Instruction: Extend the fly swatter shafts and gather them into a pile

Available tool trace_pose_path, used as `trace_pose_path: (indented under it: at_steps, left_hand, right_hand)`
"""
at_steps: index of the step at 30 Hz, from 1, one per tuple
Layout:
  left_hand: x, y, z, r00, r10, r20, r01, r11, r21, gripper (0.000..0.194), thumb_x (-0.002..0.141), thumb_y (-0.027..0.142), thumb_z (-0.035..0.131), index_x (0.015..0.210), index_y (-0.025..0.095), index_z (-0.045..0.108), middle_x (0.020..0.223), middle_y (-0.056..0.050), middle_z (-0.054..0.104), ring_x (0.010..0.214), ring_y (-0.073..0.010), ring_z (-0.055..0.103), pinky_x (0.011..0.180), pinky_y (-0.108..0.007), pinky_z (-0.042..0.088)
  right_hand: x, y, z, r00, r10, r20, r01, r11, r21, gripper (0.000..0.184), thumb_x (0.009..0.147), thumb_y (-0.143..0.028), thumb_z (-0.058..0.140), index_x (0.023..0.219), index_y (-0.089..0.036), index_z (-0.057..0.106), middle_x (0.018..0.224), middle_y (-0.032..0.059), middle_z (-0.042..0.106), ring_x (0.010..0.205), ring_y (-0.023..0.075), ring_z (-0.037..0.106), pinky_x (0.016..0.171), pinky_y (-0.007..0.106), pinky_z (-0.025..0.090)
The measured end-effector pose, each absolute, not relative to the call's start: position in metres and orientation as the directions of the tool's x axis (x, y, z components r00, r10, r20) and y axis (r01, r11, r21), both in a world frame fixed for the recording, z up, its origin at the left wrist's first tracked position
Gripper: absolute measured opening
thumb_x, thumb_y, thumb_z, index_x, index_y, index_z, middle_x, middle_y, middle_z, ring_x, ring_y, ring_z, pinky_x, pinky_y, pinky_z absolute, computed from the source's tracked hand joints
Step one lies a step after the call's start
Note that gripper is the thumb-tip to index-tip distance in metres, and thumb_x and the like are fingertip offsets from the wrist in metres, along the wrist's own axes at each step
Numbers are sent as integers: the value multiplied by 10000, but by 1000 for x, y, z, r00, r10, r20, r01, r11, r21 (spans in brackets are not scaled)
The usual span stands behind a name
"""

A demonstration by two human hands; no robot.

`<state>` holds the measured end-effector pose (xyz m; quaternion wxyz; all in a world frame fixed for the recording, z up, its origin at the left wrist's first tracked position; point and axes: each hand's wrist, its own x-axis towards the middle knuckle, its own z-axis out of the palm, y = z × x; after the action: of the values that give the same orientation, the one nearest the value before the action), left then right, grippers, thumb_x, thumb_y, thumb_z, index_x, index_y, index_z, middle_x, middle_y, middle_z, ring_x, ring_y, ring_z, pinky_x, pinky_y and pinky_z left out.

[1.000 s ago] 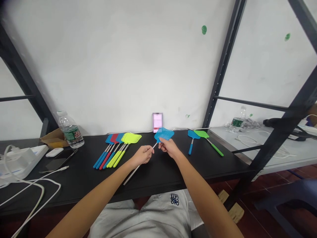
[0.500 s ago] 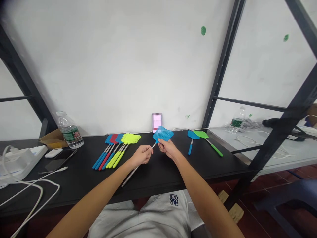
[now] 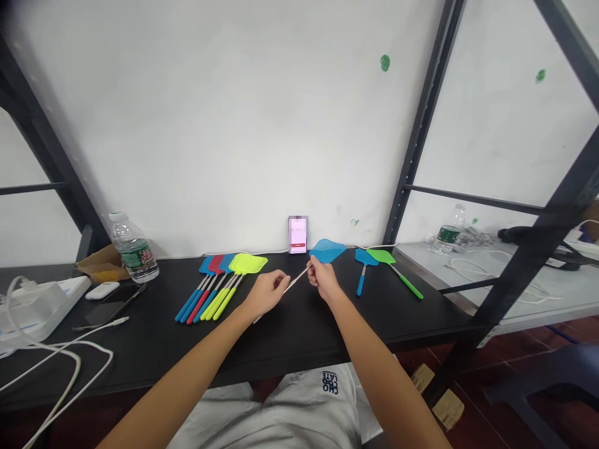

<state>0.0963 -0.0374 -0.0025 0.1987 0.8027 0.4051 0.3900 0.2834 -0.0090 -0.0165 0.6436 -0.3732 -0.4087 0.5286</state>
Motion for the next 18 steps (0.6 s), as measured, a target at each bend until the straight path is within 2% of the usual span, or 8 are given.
trace_pose_path:
  at_steps: [2, 4, 7, 10, 13, 15, 18]
  left_hand:
    - [89, -33, 3, 267, 793, 548, 658, -565, 498, 307, 903, 380, 399, 741, 183, 570, 675, -20, 605, 652, -141, 557, 612, -254, 366]
    - [81, -27, 5, 187, 821, 539, 779, -458, 429, 293, 914, 345, 370, 768, 185, 569, 706, -32, 615, 698, -157, 573, 639, -261, 373]
    - [71, -21, 1, 109, 888, 447, 920, -260, 292, 274, 867, 411, 464, 870, 164, 583, 869, -96, 642, 837, -226, 602, 691, -298, 401]
    - [66, -19, -7, 136, 939, 316, 970, -192, 152, 427, 798, 499, 556, 1006, 127, 573, 1032, -173, 613, 962, -302, 587, 746, -345, 426]
    - [67, -19, -11, 213, 953, 218, 964, -241, 110, 299, 860, 391, 505, 1007, 139, 573, 1081, -169, 598, 1020, -286, 573, 792, -340, 428]
    - [69, -19, -10, 259, 940, 221, 951, -288, 112, 222, 899, 316, 447, 976, 148, 568, 1076, -154, 599, 1025, -260, 572, 809, -327, 422]
    - [72, -19, -7, 308, 911, 273, 929, -350, 122, 208, 933, 277, 377, 952, 153, 543, 1030, -135, 611, 991, -239, 581, 800, -318, 417]
  right_hand:
    - [290, -6, -16, 187, 976, 115, -398, 182, -899, 350, 742, -470, 666, 676, -160, 519, 458, -54, 420, 348, 43, 314, 331, 174, 178]
    - [295, -4, -15, 285, 954, 98, -410, 213, -887, 335, 786, -453, 621, 662, -169, 493, 436, -66, 381, 339, 44, 295, 323, 169, 170]
    - [300, -2, -14, 449, 893, 42, -419, 251, -872, 323, 849, -422, 539, 648, -184, 454, 401, -91, 296, 321, 43, 248, 313, 160, 148]
    - [305, 0, -14, 546, 837, -19, -432, 263, -863, 316, 876, -407, 489, 650, -194, 428, 395, -95, 282, 314, 46, 233, 304, 160, 147]
    - [311, 4, -15, 617, 786, -41, -414, 280, -866, 324, 887, -427, 457, 658, -202, 411, 405, -92, 292, 312, 54, 247, 296, 170, 161]
    - [315, 7, -17, 675, 737, -40, -379, 300, -875, 337, 895, -452, 429, 663, -208, 402, 411, -91, 290, 310, 63, 268, 293, 179, 183]
    - [321, 10, -21, 741, 672, -24, -317, 317, -894, 357, 909, -483, 376, 671, -217, 388, 417, -88, 292, 305, 74, 290, 289, 194, 208]
